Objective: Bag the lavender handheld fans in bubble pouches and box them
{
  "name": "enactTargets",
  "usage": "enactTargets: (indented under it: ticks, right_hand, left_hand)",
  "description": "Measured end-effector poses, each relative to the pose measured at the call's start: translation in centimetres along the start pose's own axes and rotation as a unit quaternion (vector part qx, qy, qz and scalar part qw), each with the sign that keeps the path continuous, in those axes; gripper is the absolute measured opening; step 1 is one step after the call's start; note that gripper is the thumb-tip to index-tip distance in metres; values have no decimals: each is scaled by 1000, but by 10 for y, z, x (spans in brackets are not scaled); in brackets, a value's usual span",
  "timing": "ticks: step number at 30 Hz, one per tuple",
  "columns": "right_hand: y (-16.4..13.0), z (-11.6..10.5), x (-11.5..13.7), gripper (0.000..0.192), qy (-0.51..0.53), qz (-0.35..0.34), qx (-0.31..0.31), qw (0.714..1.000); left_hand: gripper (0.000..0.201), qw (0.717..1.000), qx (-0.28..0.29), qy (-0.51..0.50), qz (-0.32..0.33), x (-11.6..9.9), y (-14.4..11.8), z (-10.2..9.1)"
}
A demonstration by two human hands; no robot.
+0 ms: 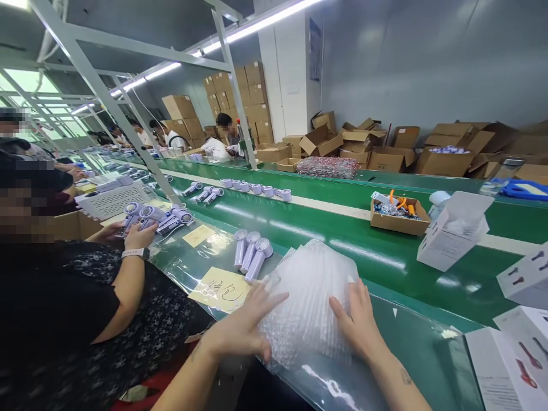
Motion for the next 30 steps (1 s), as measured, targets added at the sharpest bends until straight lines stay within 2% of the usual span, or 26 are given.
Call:
enactTargets:
  ticks: [3,5,6,8,9,11,12,13,15,17,19,23,25,26,28,30]
  right_hand:
    - [-22,13,6,81,-17,-10,18,1000]
    - [-38,20,18,79,-56,-36,24,998]
    - [-46,22,23,78,-74,-45,23,996]
    - [-62,23,27,75,-97,-51,12,994]
    - [-70,21,26,74,-102,-53,4,993]
    - [-81,17,22,73,-102,-58,-10,993]
    - [-85,15,19,72,-98,-60,-14,993]
    - [-88,14,17,71,-93,-64,-13,994]
    - [-91,14,13,69,-76,-70,-5,995]
    - [-93,13,12,67,-53,-71,-3,996]
    - [-96,7,12,63,-21,-71,-18,997]
    - [-110,-25,9,48,90,-80,-104,987]
    - [-123,-48,-7,40,198,-54,-175,963]
    - [-129,-58,-18,37,271,-37,-211,939]
    - [-142,-72,-41,29,424,-3,-259,868]
    - [-147,-74,-51,23,538,21,-260,802]
  left_hand:
    - [75,997,-63,19,-27,-7,17,38]
    - [62,989,-134,39,-38,-14,28,46]
    - [56,982,-175,52,-39,-16,30,41]
    - [46,960,-265,71,-61,-11,24,14]
    - [45,944,-307,77,-93,-1,17,-7]
    - [48,903,-366,88,-207,30,2,-50]
    - [49,883,-368,107,-273,46,-2,-68]
    - [50,873,-345,128,-321,61,0,-81]
    - [50,868,-281,165,-373,84,12,-95]
    - [44,872,-243,195,-377,93,28,-95]
    - [38,873,-241,220,-362,92,40,-92]
    - [38,878,-212,218,-369,90,47,-85]
    - [38,881,-192,193,-386,90,42,-87]
    - [37,881,-194,180,-391,87,38,-90]
    - [38,878,-225,150,-395,73,25,-99]
    - [39,890,-250,106,-367,46,16,-103]
Point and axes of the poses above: each hand's wrist, its own y-axis towards the middle knuckle, its own z-axis out of the palm, x = y × z, the point moved 8 cm from there along y, towards the middle knuckle, and after that the axes turned 15 degrees about x, right-handed, at the moved point
